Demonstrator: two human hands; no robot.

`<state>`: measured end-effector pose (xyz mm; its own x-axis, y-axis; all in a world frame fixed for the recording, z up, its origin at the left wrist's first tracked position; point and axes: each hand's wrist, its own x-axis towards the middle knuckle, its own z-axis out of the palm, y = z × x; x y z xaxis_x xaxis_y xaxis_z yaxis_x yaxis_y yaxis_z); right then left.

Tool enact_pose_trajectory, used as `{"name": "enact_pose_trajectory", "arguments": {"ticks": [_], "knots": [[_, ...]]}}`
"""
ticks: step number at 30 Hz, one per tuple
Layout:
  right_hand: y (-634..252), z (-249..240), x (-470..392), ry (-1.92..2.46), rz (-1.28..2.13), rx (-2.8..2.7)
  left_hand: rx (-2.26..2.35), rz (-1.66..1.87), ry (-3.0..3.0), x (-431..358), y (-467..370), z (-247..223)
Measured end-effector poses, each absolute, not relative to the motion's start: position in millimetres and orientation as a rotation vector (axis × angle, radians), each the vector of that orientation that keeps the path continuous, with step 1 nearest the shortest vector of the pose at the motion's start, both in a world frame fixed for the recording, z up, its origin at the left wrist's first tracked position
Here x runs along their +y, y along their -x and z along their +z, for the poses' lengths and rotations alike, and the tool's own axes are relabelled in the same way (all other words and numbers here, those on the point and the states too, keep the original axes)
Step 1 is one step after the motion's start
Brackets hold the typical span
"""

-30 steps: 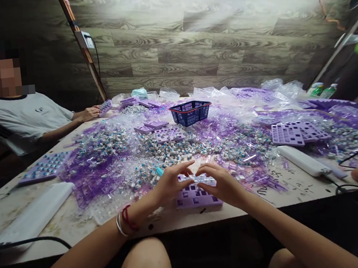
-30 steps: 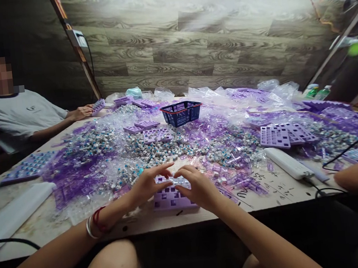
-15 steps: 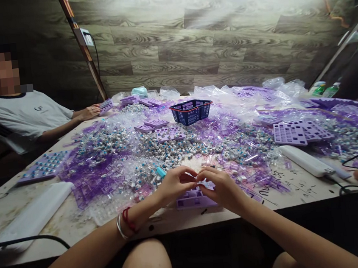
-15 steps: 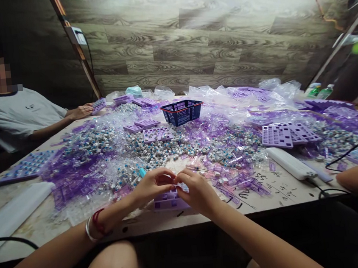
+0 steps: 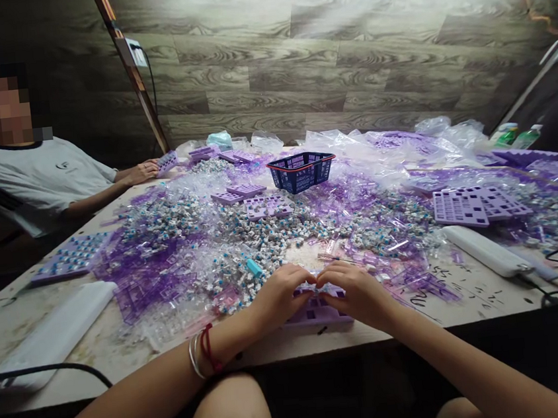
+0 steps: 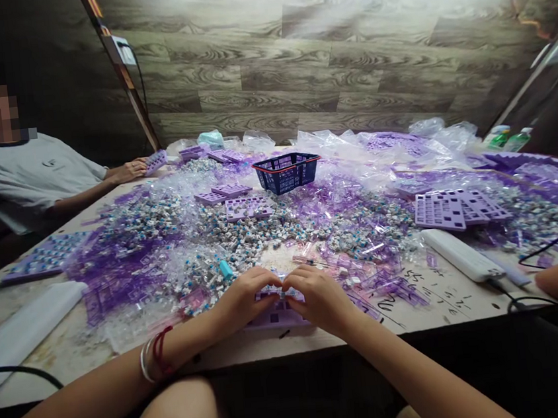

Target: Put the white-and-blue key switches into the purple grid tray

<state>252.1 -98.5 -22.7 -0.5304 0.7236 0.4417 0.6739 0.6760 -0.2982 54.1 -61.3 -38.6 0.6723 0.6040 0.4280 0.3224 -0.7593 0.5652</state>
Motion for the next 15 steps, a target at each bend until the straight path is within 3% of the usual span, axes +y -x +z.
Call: {"name": "enact_pose_trajectory", "arguments": {"ticks": [15], "knots": [[-252.0, -19.6, -97.6, 1.028, 0.158, -2.368, 0.706, 0.918, -2.463, -60.7, -55.9, -45.3]]}}
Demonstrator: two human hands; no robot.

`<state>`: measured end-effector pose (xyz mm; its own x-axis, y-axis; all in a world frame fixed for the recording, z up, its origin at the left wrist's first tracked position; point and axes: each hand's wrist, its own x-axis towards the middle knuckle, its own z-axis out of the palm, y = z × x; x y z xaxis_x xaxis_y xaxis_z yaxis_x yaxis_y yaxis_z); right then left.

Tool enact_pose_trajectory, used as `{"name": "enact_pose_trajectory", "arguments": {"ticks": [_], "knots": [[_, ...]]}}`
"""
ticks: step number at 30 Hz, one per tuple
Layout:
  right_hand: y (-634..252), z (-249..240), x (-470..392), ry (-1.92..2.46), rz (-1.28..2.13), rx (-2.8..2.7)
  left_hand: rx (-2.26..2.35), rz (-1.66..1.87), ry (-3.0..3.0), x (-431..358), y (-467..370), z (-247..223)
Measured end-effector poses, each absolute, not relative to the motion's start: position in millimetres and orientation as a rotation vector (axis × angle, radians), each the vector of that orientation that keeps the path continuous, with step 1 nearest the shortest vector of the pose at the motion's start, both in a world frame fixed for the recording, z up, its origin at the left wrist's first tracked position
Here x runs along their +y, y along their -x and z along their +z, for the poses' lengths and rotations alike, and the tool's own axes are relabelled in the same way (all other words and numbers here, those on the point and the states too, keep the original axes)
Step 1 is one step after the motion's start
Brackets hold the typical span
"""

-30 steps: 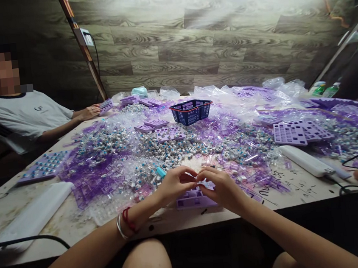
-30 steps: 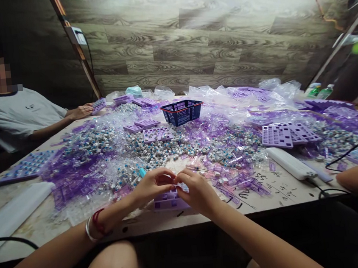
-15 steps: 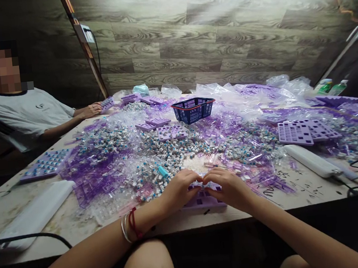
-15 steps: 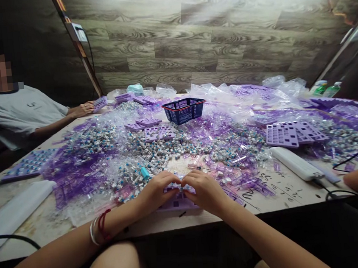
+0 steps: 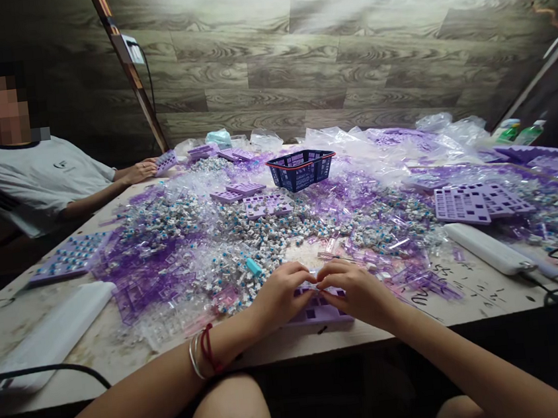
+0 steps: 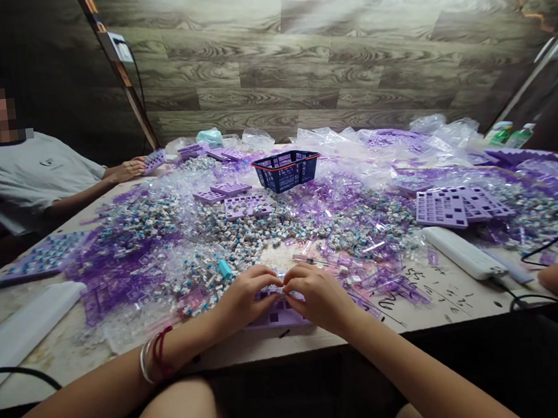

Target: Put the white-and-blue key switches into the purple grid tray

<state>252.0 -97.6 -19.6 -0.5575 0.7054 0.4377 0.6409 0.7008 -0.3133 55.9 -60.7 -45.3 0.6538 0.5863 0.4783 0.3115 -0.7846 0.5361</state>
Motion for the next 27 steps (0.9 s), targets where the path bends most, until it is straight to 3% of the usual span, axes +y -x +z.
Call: {"name": "enact_pose_trajectory", "arguments": {"ticks": [27], "knots": [[-245, -9, -96, 1.159, 0.192, -2.505, 0.647, 0.958, -2.414, -55, -56, -43]]}}
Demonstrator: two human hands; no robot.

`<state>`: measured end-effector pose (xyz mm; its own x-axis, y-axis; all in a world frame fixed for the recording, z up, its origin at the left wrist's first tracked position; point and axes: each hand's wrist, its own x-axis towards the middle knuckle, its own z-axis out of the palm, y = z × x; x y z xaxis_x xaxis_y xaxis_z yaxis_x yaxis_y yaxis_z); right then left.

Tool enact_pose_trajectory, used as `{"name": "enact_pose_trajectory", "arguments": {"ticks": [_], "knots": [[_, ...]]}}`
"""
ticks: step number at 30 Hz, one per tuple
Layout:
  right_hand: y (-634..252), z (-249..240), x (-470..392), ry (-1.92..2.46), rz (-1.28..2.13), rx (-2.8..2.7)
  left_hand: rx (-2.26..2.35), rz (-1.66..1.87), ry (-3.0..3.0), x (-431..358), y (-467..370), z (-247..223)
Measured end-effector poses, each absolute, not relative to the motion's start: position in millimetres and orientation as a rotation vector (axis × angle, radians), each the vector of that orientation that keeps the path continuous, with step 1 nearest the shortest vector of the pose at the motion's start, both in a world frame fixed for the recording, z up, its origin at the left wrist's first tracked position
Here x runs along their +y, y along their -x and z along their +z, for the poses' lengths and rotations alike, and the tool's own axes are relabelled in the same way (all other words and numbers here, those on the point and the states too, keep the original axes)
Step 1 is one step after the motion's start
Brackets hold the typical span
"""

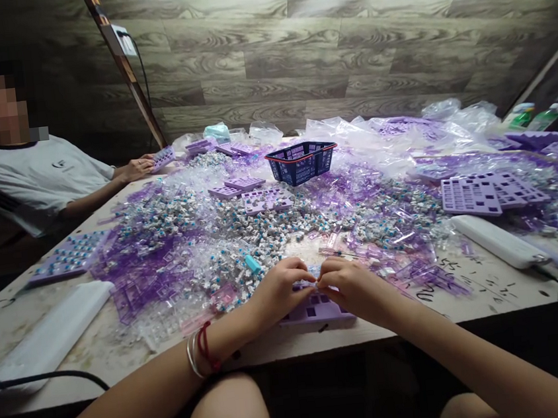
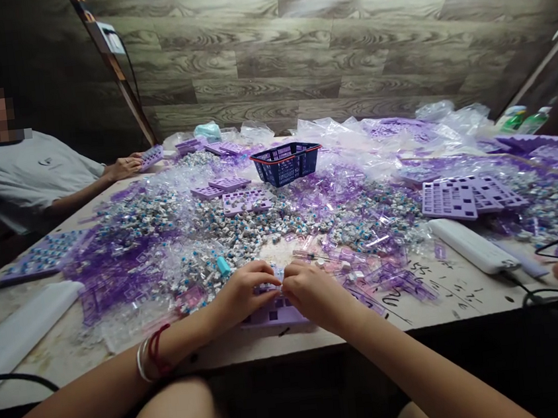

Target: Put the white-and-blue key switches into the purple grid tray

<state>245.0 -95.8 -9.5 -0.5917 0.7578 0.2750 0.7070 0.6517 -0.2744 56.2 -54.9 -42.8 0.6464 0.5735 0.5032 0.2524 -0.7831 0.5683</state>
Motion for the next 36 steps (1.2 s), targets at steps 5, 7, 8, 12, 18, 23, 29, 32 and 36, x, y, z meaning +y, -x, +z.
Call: {"name": "enact_pose_trajectory", "arguments": {"ticks": [5, 7, 8, 12, 18, 23, 29, 32, 36], "knots": [[-241, -5, -96, 1.233, 0.164, -2.560, 0.699, 0.912, -2.421, -57, -58, -41], [-240, -4, -95, 1.242, 0.158, -2.574, 0.724, 0.874, -2.421, -58, -59, -40], [-239, -3, -95, 1.243, 0.166, -2.585, 0.734, 0.851, -2.424, -59, -59, -39], [-237, 1, -92, 1.250, 0.240, -2.626, 0.797, 0.778, -2.436, -60, -59, -36], [-230, 2, -91, 1.343, 0.215, -2.701, 0.830, 0.646, -2.484, -54, -61, -37], [-227, 5, -87, 1.421, 0.233, -2.714, 0.892, 0.574, -2.545, -56, -59, -33], [-226, 6, -87, 1.408, 0.288, -2.677, 1.049, 0.500, -2.623, -63, -60, -27], [-220, 5, -92, 1.403, 0.183, -2.693, 1.054, 0.513, -2.615, -62, -60, -29], [-219, 2, -97, 1.432, 0.077, -2.672, 1.014, 0.540, -2.649, -59, -59, -32]]}}
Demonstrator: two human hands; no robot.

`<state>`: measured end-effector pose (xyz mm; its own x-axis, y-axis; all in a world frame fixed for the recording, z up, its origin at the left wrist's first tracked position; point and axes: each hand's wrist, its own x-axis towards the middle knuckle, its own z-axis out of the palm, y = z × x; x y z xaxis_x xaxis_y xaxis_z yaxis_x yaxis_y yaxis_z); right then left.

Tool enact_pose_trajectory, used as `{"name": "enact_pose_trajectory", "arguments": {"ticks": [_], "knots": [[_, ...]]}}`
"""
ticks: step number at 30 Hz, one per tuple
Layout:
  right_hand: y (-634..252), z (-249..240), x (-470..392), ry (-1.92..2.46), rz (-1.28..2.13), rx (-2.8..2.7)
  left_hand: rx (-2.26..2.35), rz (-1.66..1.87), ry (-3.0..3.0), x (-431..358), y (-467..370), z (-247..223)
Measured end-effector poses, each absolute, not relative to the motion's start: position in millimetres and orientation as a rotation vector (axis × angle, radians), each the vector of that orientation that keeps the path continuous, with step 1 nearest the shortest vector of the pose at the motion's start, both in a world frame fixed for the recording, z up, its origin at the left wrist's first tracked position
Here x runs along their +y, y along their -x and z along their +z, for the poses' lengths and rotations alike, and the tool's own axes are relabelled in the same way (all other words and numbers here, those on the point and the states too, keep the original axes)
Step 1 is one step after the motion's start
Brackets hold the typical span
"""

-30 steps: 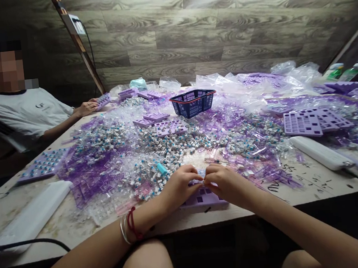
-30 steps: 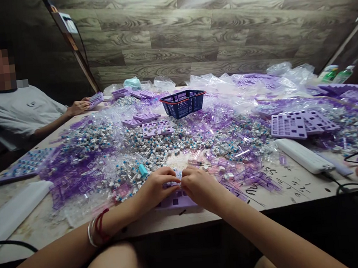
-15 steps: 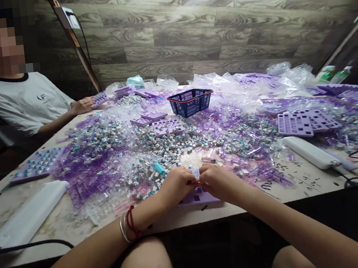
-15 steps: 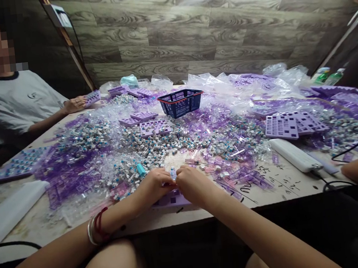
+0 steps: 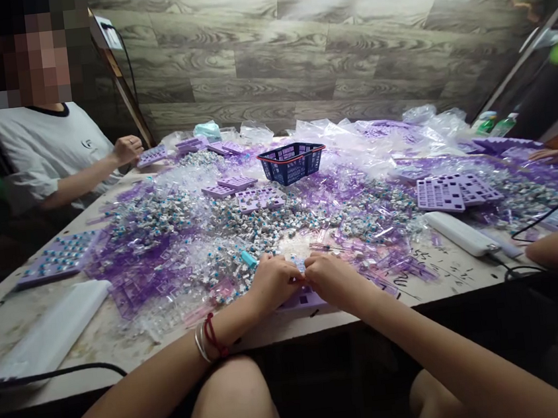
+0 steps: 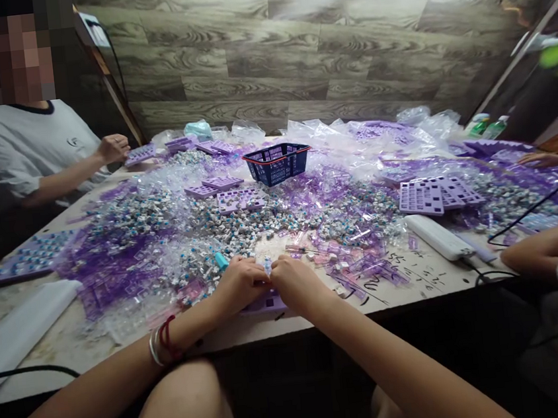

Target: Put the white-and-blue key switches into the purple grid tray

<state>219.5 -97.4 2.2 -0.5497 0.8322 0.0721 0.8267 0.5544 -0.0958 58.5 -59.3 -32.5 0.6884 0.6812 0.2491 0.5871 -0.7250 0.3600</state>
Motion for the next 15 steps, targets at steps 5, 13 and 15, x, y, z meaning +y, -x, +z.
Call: {"name": "enact_pose_trajectory", "arguments": {"ticks": [5, 13, 15], "knots": [[-244, -6, -97, 1.142, 0.295, -2.419, 0.813, 0.624, -2.560, -49, -52, -32], [-235, -2, -75, 1.311, 0.254, -2.152, 1.456, 0.839, -2.524, -17, -22, -26], [-224, -1, -67, 1.417, 0.248, -2.190, 1.650, 0.719, -2.547, -11, -16, -27]]}}
